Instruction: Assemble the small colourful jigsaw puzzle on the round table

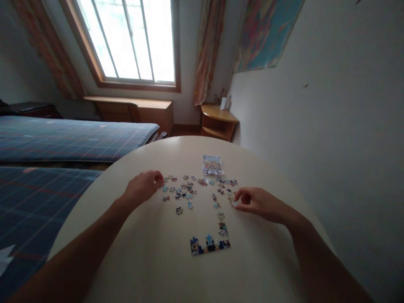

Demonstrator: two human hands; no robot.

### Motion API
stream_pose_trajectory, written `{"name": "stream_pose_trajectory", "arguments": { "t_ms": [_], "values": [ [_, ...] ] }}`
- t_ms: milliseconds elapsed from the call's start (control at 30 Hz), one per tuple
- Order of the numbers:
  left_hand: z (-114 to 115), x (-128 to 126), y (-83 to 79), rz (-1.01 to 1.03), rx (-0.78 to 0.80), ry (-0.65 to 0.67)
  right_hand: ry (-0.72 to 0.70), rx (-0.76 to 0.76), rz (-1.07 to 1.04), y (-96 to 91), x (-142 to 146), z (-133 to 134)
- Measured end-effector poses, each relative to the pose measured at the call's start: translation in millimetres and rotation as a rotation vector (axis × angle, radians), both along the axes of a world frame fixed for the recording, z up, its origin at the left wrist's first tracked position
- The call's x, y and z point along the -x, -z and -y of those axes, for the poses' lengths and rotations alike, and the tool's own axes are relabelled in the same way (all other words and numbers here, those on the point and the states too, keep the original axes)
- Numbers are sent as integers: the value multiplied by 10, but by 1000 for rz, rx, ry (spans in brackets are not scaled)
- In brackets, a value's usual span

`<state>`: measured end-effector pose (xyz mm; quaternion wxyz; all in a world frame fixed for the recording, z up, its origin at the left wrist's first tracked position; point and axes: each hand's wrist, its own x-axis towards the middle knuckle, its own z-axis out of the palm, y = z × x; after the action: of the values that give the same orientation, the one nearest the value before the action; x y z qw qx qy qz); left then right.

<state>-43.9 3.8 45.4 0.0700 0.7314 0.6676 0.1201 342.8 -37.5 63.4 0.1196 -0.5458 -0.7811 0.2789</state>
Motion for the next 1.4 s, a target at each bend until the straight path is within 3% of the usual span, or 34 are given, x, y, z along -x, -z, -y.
{"name": "stream_pose_trajectory", "arguments": {
  "t_ms": [200, 467, 733, 933, 1400],
  "values": [
    [-31, 100, 5, -53, 121, -62, -12, 212, 84, -36, 21, 13],
    [-115, 225, 58, -17, 166, -16, -39, 175, 109, 12, 58, -24],
    [-171, 306, 82, 65, 163, 72, -13, 35, 127, 54, 135, -84],
    [-137, 239, 69, 98, 175, 212, -17, -13, 120, 102, 136, -136],
    [-127, 162, 151, 113, 109, 299, -15, -17, 109, 88, 147, -116]
  ]
}}
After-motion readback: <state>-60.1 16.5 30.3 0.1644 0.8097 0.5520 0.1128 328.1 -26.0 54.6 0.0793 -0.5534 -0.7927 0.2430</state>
